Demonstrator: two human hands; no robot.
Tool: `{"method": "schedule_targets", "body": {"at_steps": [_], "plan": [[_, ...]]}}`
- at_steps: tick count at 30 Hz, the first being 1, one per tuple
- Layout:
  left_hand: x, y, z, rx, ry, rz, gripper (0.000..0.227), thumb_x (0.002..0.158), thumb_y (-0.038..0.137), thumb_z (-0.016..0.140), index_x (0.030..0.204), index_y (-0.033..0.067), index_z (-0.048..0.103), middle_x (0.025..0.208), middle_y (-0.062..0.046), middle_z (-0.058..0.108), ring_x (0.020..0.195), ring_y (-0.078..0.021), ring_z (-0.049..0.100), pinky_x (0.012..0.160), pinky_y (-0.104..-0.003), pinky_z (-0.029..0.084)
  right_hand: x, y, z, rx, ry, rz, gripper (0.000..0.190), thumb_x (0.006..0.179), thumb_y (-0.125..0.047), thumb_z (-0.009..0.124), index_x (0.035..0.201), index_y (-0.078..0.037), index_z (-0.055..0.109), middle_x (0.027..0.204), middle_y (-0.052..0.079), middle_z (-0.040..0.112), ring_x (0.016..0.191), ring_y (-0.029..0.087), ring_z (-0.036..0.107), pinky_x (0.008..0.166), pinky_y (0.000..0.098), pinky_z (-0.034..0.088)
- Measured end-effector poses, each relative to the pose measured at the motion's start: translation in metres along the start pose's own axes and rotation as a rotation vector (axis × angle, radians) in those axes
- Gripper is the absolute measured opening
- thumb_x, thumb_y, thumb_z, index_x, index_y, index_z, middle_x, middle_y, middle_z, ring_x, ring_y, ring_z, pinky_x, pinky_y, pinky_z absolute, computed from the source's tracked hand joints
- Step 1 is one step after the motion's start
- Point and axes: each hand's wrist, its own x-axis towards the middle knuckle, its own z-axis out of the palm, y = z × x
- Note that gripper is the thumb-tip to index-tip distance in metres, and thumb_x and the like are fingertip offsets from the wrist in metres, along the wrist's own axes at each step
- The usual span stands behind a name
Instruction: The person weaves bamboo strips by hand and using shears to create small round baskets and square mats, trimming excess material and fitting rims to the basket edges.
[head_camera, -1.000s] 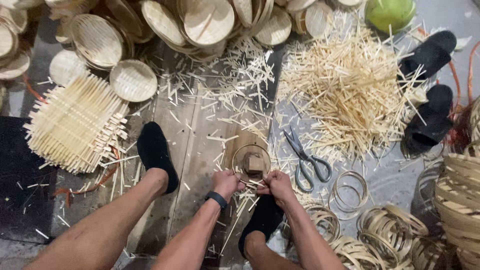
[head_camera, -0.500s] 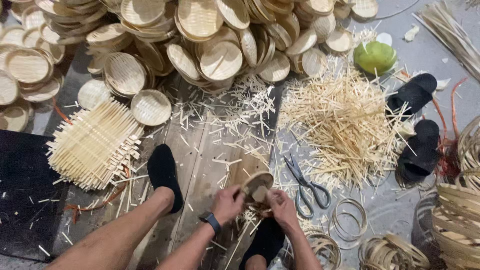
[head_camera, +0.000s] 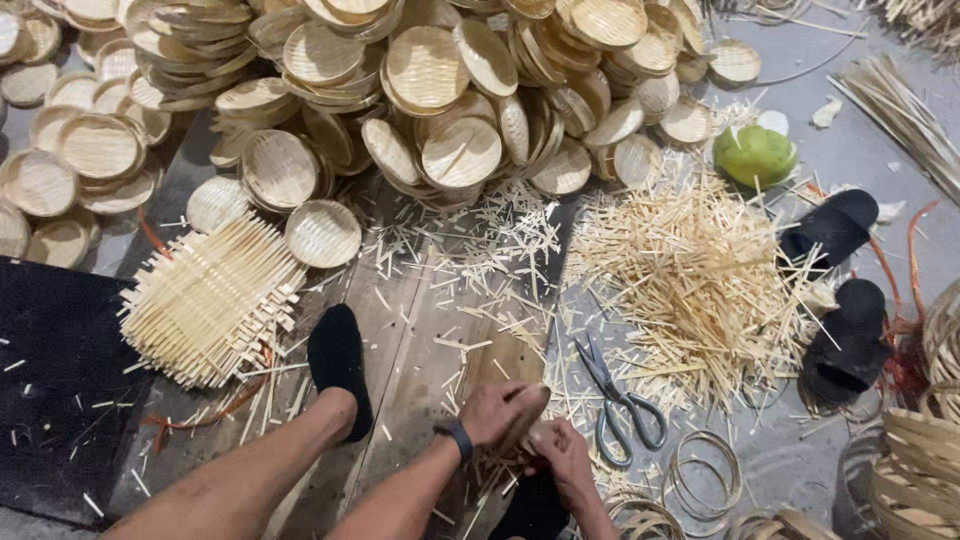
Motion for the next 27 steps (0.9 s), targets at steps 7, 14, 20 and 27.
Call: {"method": "schedule_targets", "body": {"at_steps": [7,14,20,27], "plan": [[0.088,-0.083,-0.037,0.565,-0.236,-0.144,0.034,0.087,0.039,0.070,0.096,0.0065,0.078,0.092,-0.022,0.075,0.081,-0.0331,0.071,0.078,-0.045,0.057,-0.029,-0.008,-0.041,0.416,-0.016,-0.125,0.045,0.087,-0.033,0.059,0.110,0.006,0.062,0.084,0.018,0.069,0.067,0.026,0.065,0.059,0.0375,0.054],[0.206,0.146,-0.077,-0.391,0.228,-0.011,0.049,0.094,0.048,0.070,0.114,0.0037,0.076,0.090,-0.014,0.074,0.075,-0.0153,0.068,0.068,-0.034,0.058,-0.030,0.006,-0.049,0.388,0.073,-0.093,0.047,0.082,-0.034,0.061,0.105,0.006,0.063,0.077,0.017,0.066,0.062,0.027,0.067,0.049,0.0367,0.052],[0.158,0.241,-0.078,-0.336,0.109,-0.101,0.062,0.085,0.062,0.067,0.103,0.0036,0.076,0.083,-0.011,0.076,0.069,-0.0164,0.072,0.066,-0.033,0.060,-0.031,0.002,-0.042,0.397,0.037,-0.114,0.052,0.086,-0.037,0.063,0.109,0.009,0.059,0.080,0.016,0.068,0.064,0.026,0.067,0.053,0.0360,0.054],[0.026,0.016,0.004,-0.054,-0.252,-0.518,0.068,0.085,0.064,0.067,0.128,0.0117,0.071,0.126,-0.015,0.071,0.117,-0.0278,0.068,0.098,-0.046,0.052,-0.016,-0.011,-0.016,0.422,-0.034,-0.064,0.070,0.091,-0.044,0.050,0.140,0.006,0.049,0.126,0.013,0.069,0.114,0.021,0.069,0.098,0.0340,0.056]]}}
